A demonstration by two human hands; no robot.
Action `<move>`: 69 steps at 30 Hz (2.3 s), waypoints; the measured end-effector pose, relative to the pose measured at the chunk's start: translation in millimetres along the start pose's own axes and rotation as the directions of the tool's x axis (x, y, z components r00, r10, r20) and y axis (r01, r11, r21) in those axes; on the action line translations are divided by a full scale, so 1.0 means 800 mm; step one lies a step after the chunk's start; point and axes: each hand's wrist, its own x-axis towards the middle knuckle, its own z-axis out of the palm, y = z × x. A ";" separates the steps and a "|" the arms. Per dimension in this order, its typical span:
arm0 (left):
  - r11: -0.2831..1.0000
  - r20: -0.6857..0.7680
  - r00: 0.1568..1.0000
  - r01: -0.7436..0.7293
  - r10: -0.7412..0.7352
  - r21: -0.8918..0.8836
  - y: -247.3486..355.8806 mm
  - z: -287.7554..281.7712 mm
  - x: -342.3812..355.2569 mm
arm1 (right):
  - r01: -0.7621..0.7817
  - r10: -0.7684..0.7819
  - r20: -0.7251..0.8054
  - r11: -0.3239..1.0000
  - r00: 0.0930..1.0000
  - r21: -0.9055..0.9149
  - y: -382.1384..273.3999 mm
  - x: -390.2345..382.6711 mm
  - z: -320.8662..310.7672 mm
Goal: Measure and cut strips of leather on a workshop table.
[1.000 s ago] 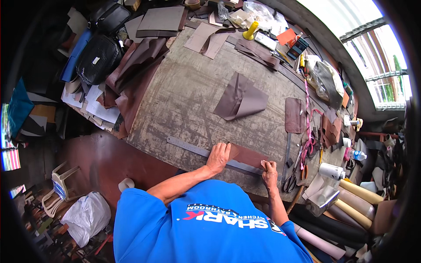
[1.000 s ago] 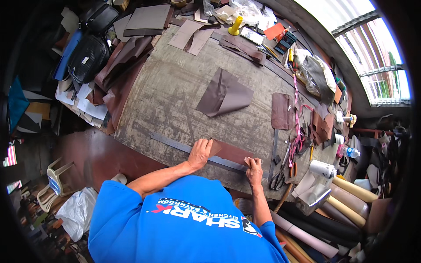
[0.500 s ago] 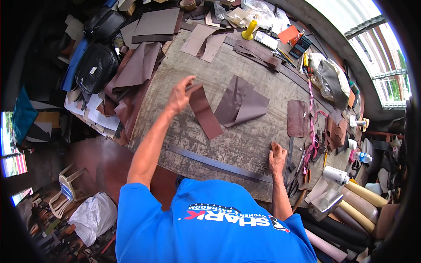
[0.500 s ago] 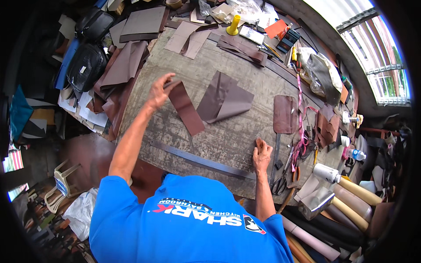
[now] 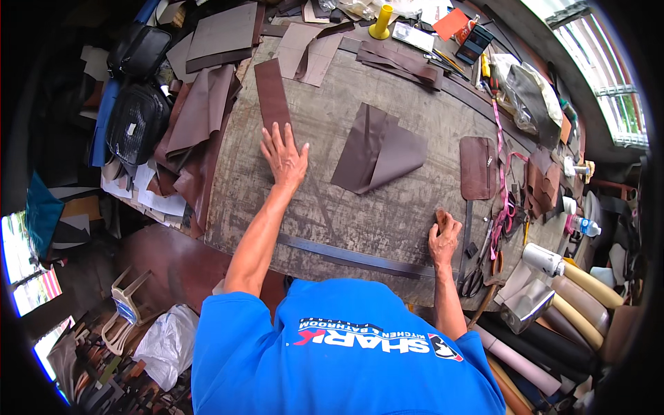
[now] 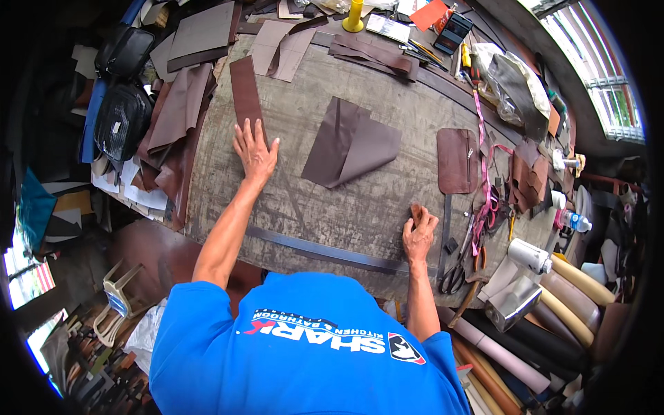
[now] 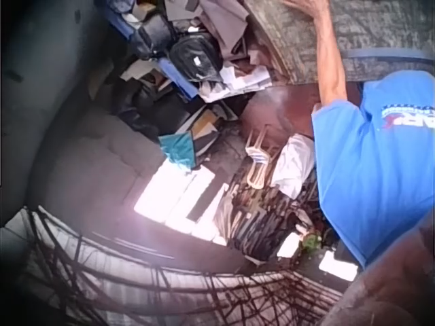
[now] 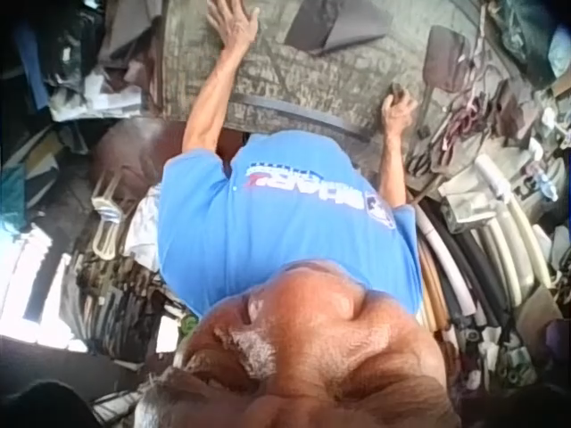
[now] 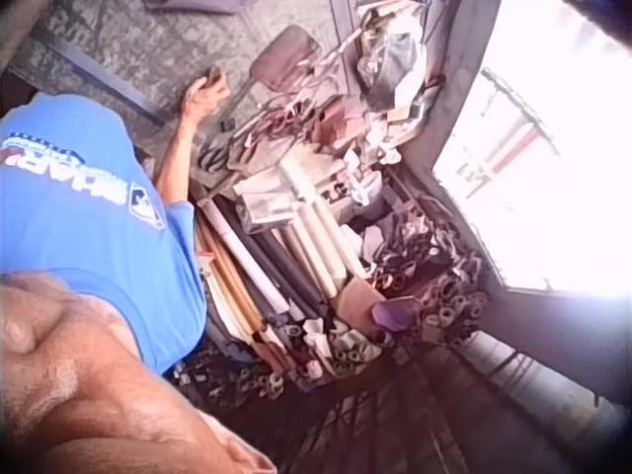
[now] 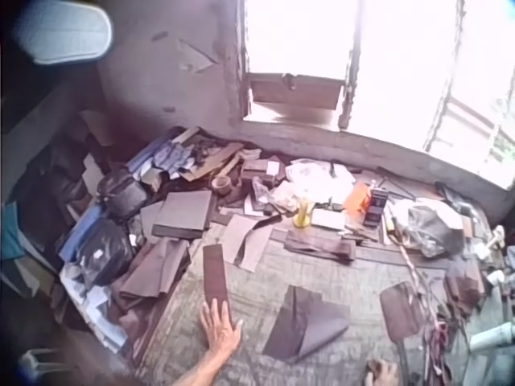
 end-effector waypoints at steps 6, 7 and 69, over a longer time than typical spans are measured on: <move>0.999 -0.088 0.996 0.011 -0.007 0.049 -0.027 0.030 -0.006 | -0.026 0.026 0.017 1.000 1.000 0.008 0.002 -0.001 0.000; 0.997 -0.092 0.996 0.008 -0.002 0.072 -0.039 0.030 0.004 | -0.035 0.035 0.015 0.999 0.999 0.006 -0.001 -0.001 0.001; 0.816 -0.298 0.899 -0.421 0.320 -0.396 -0.153 -0.168 0.334 | 0.390 -0.383 -0.092 0.916 0.919 0.093 -0.355 0.189 0.172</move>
